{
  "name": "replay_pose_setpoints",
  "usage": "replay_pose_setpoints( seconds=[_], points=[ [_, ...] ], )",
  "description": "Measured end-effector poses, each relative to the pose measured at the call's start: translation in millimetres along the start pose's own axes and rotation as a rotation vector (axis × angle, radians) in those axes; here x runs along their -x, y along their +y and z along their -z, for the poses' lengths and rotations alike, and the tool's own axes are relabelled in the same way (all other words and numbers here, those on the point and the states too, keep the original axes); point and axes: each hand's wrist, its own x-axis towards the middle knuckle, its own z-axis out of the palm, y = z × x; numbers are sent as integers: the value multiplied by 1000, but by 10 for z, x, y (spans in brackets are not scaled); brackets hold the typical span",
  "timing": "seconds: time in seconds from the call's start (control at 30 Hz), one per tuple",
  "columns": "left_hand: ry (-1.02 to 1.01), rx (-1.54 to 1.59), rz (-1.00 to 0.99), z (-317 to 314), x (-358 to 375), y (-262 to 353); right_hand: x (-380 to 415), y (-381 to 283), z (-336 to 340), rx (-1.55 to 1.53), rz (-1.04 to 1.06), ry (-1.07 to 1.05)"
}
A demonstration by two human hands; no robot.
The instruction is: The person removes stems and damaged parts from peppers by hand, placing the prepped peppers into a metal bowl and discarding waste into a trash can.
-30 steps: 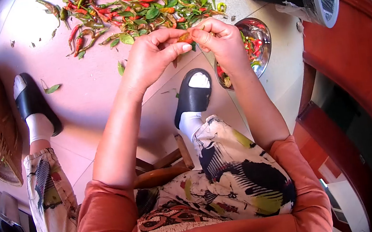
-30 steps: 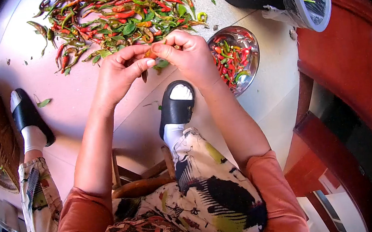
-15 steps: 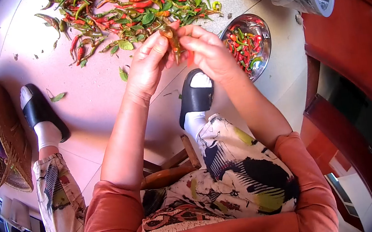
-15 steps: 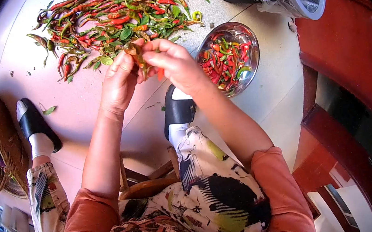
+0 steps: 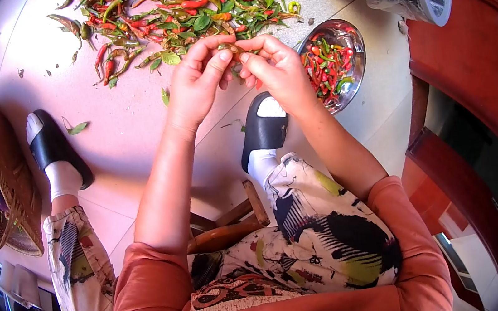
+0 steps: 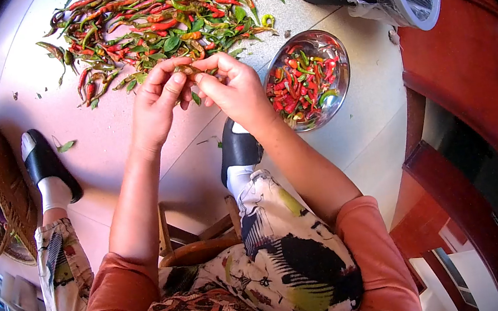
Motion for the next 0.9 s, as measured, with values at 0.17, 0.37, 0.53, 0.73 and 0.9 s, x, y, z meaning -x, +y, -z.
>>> replay_pose_setpoints(
  seconds=[0.17,0.37,0.53,0.73,0.9],
  points=[
    [104,-519,-203,-147,23,38,-43,88,11,67,150,53],
    [126,47,73,-201,38,-85,-27,118,45,-183,-19,66],
    [7,957,330,-164,85,-278,-42,151,222,-517,-137,-47],
    [-250,1196,367,-95,95,-223,-3,-1016,903,-14,669,265],
    [-335,1144,303,-45,120,-272,-395,-1902,2004,1012,898,946]
  ],
)
